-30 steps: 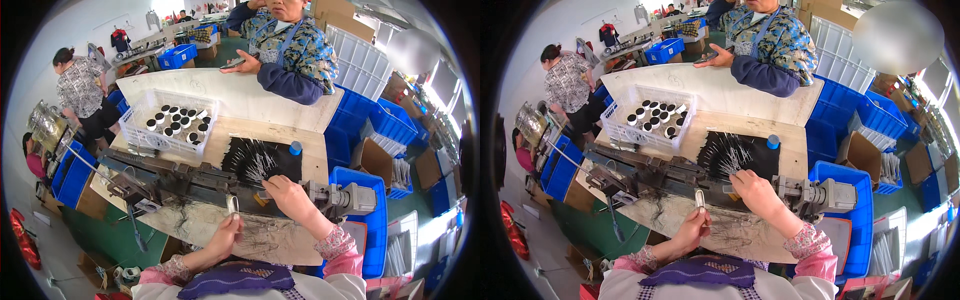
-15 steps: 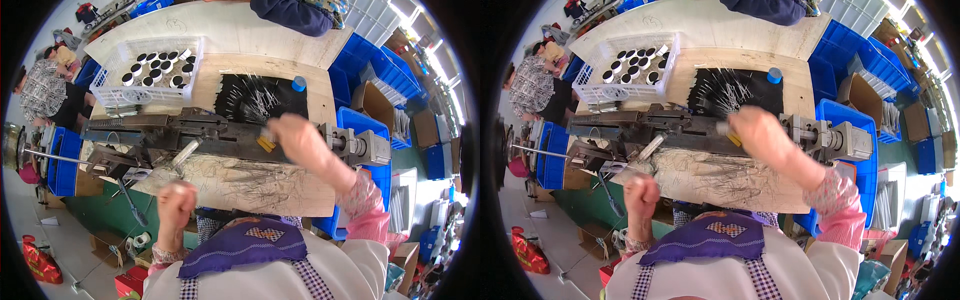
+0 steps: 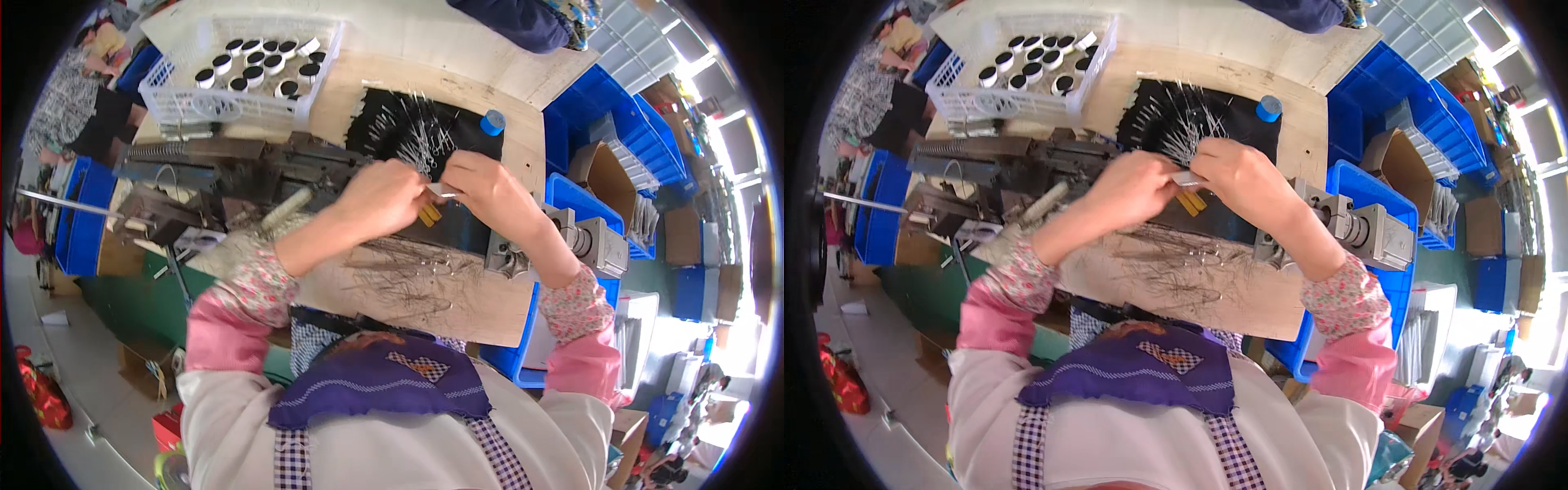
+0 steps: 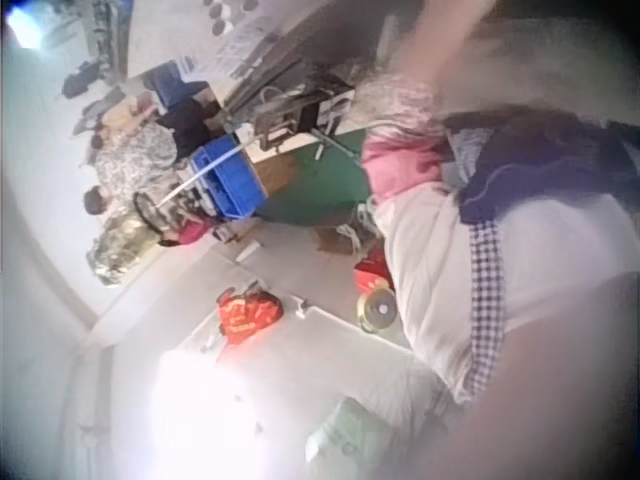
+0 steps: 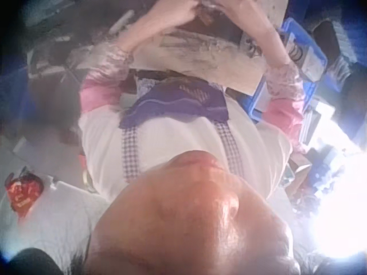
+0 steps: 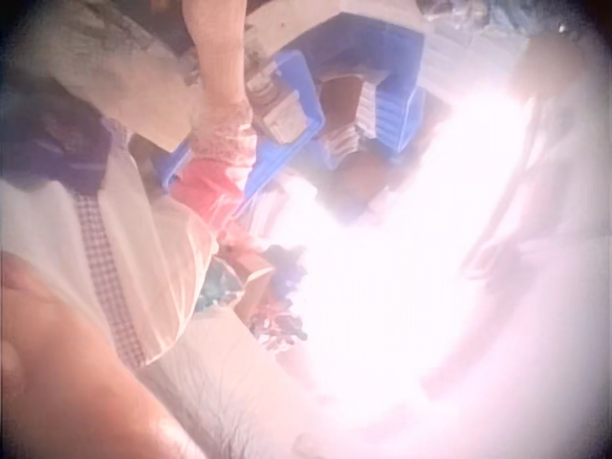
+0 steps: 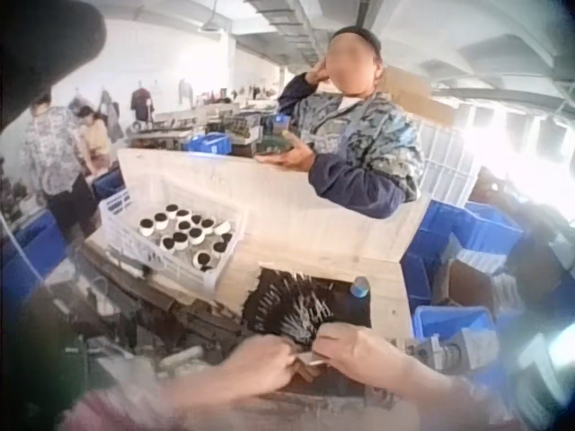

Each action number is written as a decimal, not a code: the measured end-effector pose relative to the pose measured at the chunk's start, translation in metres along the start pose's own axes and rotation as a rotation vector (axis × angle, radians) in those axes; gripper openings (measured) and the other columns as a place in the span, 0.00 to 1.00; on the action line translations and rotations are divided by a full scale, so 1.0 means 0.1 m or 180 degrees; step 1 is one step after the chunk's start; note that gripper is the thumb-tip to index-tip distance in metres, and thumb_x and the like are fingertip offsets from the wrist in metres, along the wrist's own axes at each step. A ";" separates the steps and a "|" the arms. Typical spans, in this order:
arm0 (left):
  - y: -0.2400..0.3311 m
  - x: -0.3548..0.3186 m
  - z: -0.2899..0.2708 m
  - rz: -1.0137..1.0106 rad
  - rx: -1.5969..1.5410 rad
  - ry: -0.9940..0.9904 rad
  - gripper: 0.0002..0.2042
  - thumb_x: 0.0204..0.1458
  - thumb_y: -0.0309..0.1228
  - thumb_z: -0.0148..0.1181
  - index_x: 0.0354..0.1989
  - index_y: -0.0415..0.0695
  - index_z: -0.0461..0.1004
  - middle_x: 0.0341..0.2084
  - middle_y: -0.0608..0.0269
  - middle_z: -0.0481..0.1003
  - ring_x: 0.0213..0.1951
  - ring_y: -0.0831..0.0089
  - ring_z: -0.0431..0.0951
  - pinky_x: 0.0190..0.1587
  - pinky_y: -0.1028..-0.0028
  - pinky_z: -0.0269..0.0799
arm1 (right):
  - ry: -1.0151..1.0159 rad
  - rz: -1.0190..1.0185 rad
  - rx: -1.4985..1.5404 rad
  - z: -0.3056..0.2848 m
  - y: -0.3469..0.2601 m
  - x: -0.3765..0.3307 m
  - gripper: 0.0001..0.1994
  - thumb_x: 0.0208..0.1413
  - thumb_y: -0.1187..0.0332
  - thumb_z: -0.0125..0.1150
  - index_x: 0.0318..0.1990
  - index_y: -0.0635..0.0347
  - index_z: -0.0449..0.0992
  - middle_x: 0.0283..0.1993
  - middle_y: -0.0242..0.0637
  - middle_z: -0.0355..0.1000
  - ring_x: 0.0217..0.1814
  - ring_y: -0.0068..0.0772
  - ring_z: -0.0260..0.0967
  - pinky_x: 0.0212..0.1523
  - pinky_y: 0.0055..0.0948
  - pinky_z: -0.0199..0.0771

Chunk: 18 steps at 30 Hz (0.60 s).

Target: Inserting fine fibers or hair bundles into a mechanical rail component on a production line.

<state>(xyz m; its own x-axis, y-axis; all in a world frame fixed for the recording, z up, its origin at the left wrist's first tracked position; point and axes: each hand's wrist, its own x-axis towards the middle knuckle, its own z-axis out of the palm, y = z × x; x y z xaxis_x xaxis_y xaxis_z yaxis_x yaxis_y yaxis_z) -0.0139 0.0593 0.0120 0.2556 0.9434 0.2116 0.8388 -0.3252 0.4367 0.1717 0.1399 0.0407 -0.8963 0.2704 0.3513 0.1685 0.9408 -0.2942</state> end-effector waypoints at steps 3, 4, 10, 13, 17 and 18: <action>-0.01 -0.10 -0.34 0.0761 0.1075 0.0593 0.04 0.41 0.28 0.58 0.19 0.43 0.75 0.22 0.62 0.74 0.30 0.65 0.77 0.31 0.65 0.73 | 0.0475 -0.0111 -0.0142 0.16 -0.11 0.16 0.06 0.42 0.73 0.62 0.29 0.60 0.70 0.28 0.37 0.67 0.33 0.42 0.69 0.33 0.34 0.73; -0.03 -0.12 -0.46 0.0872 0.1311 0.0610 0.04 0.41 0.28 0.57 0.20 0.44 0.75 0.23 0.65 0.74 0.31 0.68 0.76 0.32 0.67 0.73 | 0.0590 -0.0024 -0.0085 0.20 -0.15 0.19 0.07 0.43 0.74 0.63 0.31 0.61 0.73 0.28 0.37 0.70 0.33 0.43 0.71 0.33 0.34 0.74; -0.12 -0.48 -0.57 0.0683 0.1119 0.2530 0.08 0.42 0.19 0.62 0.33 0.41 0.77 0.29 0.63 0.74 0.30 0.68 0.76 0.30 0.70 0.72 | 0.1038 0.0199 0.1048 0.37 -0.14 0.37 0.07 0.45 0.73 0.63 0.33 0.63 0.76 0.31 0.41 0.74 0.33 0.44 0.73 0.35 0.34 0.75; 0.20 -1.01 0.09 -0.1388 -0.2588 0.2186 0.11 0.61 0.32 0.51 0.32 0.38 0.75 0.19 0.63 0.71 0.19 0.78 0.68 0.23 0.79 0.64 | 0.1112 0.0074 0.0845 0.54 -0.14 0.49 0.05 0.44 0.73 0.64 0.30 0.64 0.76 0.29 0.42 0.73 0.32 0.44 0.72 0.35 0.36 0.74; -0.26 -1.20 0.33 -0.1661 -0.8616 0.0585 0.24 0.62 0.50 0.45 0.27 0.39 0.70 0.13 0.67 0.64 0.11 0.79 0.60 0.14 0.80 0.54 | 0.0834 0.0148 0.0756 0.58 -0.15 0.55 0.06 0.45 0.69 0.64 0.27 0.63 0.77 0.27 0.41 0.74 0.32 0.46 0.73 0.35 0.37 0.74; -0.27 -1.12 0.15 -0.1700 -0.8620 0.0532 0.24 0.62 0.50 0.45 0.27 0.39 0.70 0.13 0.67 0.64 0.11 0.79 0.60 0.14 0.80 0.54 | 0.0702 0.0361 0.0872 0.56 -0.10 0.52 0.07 0.45 0.67 0.64 0.28 0.63 0.77 0.27 0.42 0.74 0.32 0.47 0.73 0.36 0.37 0.74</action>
<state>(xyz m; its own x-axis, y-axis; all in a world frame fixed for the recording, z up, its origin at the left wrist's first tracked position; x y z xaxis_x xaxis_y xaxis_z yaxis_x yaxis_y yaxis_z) -0.0580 -0.0365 -0.0370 0.2449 0.9516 -0.1858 -0.9691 0.2341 -0.0780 0.1006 0.1327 0.0124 -0.7633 0.4356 0.4771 0.1190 0.8207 -0.5589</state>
